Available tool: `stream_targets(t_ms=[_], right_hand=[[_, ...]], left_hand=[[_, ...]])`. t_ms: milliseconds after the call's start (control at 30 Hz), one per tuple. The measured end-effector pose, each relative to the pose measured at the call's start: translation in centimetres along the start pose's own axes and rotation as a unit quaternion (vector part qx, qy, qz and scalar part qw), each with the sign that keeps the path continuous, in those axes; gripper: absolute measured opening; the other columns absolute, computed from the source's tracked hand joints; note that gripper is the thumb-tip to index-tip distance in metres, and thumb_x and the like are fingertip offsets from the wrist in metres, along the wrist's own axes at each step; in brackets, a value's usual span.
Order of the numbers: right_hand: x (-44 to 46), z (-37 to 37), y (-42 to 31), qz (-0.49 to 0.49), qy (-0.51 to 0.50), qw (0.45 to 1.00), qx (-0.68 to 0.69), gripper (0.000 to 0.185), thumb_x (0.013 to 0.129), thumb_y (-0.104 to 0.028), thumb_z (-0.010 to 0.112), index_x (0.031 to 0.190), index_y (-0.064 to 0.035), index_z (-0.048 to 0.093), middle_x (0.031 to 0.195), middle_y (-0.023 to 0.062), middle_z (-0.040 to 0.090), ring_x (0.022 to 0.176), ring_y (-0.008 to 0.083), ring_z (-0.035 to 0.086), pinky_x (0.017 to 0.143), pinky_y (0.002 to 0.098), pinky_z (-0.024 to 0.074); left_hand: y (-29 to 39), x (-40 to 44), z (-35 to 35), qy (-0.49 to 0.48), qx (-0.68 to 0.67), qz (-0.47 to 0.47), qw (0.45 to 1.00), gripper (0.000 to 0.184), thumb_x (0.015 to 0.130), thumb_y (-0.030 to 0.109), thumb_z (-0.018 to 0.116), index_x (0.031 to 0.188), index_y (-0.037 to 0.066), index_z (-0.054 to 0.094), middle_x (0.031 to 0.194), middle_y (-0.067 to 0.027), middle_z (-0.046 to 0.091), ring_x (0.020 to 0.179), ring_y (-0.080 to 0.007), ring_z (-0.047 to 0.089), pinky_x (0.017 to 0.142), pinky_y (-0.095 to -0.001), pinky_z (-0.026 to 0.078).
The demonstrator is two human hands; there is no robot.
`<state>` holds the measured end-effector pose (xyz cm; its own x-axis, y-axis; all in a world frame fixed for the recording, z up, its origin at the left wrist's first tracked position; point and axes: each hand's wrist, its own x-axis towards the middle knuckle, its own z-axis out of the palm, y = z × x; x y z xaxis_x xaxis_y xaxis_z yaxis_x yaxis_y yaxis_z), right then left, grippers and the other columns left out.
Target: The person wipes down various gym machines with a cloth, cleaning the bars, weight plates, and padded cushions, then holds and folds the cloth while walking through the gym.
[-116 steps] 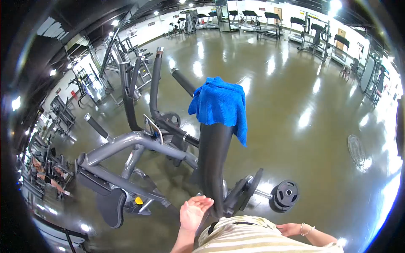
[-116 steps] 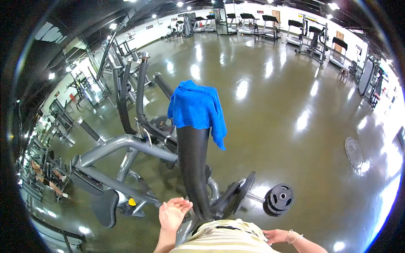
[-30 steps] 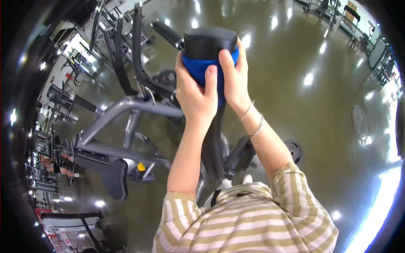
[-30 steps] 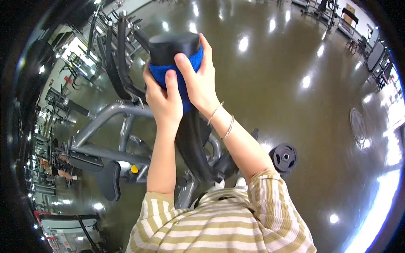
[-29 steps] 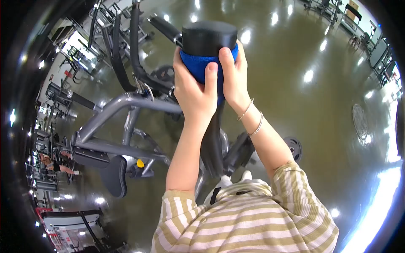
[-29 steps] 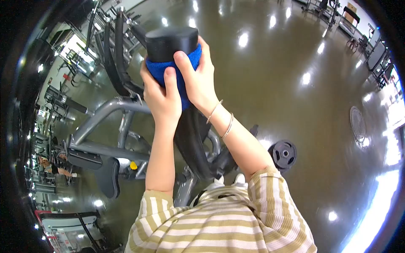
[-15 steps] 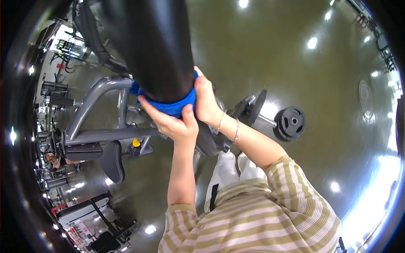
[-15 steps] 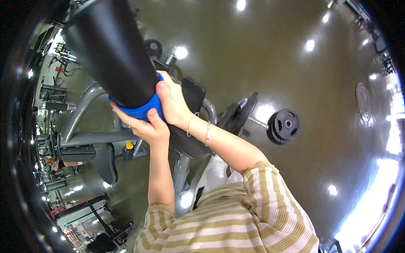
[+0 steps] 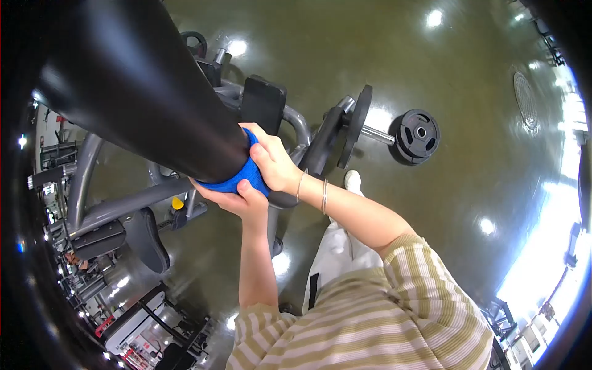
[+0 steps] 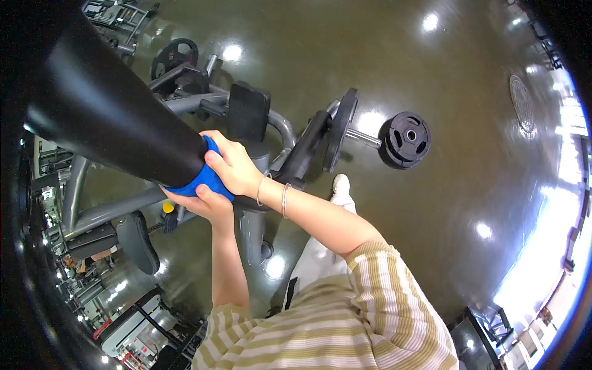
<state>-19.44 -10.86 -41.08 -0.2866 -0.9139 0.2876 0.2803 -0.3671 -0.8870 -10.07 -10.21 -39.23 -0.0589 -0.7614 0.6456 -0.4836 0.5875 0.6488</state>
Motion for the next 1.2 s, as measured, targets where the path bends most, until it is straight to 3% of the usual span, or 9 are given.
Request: stream_targets(t_ms=[300,467,533,600,667,700,800,967,1200], right_hand=[[-7.0,-1.7,10.2,0.011,0.046,0.998,-0.049,0.06,0.086,-0.05,0.043,0.116,0.0016,0.048,0.099,0.0222,0.06,0.092,0.037,0.061,0.081,0.0373,0.0464],[-11.4,-3.3,15.0,0.051,0.026,0.996,-0.064,0.077,0.079,-0.062,0.046,0.121,0.0019,0.045,0.107,0.0178,0.058,0.099,0.0287,0.059,0.087,0.0345,0.0434],[-12.4,-4.7,17.3,0.017,0.005,0.99,-0.139,0.078,0.073,-0.06,0.052,0.121,0.0007,0.045,0.11,0.0187,0.058,0.101,0.0341,0.058,0.089,0.038,0.0431],[-13.5,-5.5,18.9,-0.008,-0.011,0.979,-0.203,0.079,0.066,-0.057,0.057,0.12,-0.0004,0.046,0.115,0.0188,0.055,0.106,0.0382,0.054,0.091,0.0428,0.0423],[-13.1,-6.4,19.6,-0.046,-0.018,0.974,-0.223,0.078,0.069,-0.058,0.057,0.12,-0.0001,0.046,0.117,0.0188,0.054,0.107,0.0378,0.053,0.091,0.043,0.0422],[-13.1,-6.9,19.5,-0.06,-0.032,0.973,-0.219,0.076,0.064,-0.044,0.068,0.121,0.0016,0.045,0.117,0.021,0.053,0.107,0.0388,0.052,0.094,0.0448,0.0399],[-13.4,-7.6,20.3,-0.081,-0.043,0.962,-0.258,0.081,0.063,-0.051,0.069,0.119,0.003,0.045,0.117,0.0224,0.053,0.107,0.0399,0.052,0.096,0.0456,0.0386],[-13.7,-8.7,20.4,-0.119,-0.067,0.932,-0.335,0.093,0.069,-0.066,0.053,0.118,0.0124,0.041,0.114,0.0276,0.051,0.106,0.0414,0.051,0.096,0.0443,0.0392],[-16.7,-9.7,22.5,-0.2,0.004,0.853,-0.482,0.09,0.073,-0.065,0.046,0.116,0.014,0.046,0.11,0.0282,0.054,0.103,0.0394,0.055,0.092,0.041,0.0424]], left_hand=[[-9.0,-10.5,1.0,-0.023,0.024,-0.01,0.999,0.086,0.089,0.057,0.035,0.138,-0.006,0.003,0.135,-0.0286,0.025,0.122,-0.036,0.037,0.098,-0.0475,0.034],[-14.2,-18.7,2.4,0.01,-0.098,-0.111,0.989,0.092,0.086,0.065,0.036,0.14,-0.001,0.002,0.134,-0.026,0.028,0.12,-0.0341,0.041,0.099,-0.0483,0.035],[-17.7,-22.7,3.1,0.034,-0.122,-0.119,0.985,0.084,0.087,0.059,0.042,0.139,0.001,0.011,0.137,-0.0247,0.026,0.122,-0.0366,0.038,0.099,-0.0471,0.035],[-21.8,-27.0,3.1,-0.285,0.076,-0.225,0.929,0.075,0.088,0.05,0.046,0.139,0.003,0.017,0.139,-0.0235,0.025,0.122,-0.0344,0.04,0.099,-0.0471,0.037],[-22.8,-27.5,5.2,-0.272,0.082,-0.211,0.935,0.075,0.088,0.05,0.046,0.139,0.003,0.017,0.139,-0.0234,0.025,0.122,-0.0342,0.04,0.099,-0.0469,0.037],[-23.4,-28.2,5.2,-0.26,0.091,-0.198,0.941,0.075,0.088,0.049,0.047,0.139,0.003,0.017,0.139,-0.0233,0.024,0.122,-0.034,0.04,0.1,-0.0468,0.037],[-25.2,-29.7,6.4,-0.215,0.118,-0.152,0.958,0.074,0.088,0.048,0.048,0.139,0.003,0.017,0.14,-0.0231,0.024,0.123,-0.0335,0.04,0.1,-0.0463,0.037],[-28.8,-33.6,8.2,-0.12,0.149,-0.062,0.98,0.074,0.087,0.045,0.049,0.139,0.003,0.017,0.14,-0.0227,0.024,0.123,-0.0326,0.04,0.1,-0.0456,0.036],[-31.9,-36.5,13.4,0.013,0.199,0.05,0.979,0.074,0.087,0.041,0.052,0.14,0.002,0.018,0.141,-0.0221,0.023,0.123,-0.0314,0.04,0.101,-0.0446,0.036]])
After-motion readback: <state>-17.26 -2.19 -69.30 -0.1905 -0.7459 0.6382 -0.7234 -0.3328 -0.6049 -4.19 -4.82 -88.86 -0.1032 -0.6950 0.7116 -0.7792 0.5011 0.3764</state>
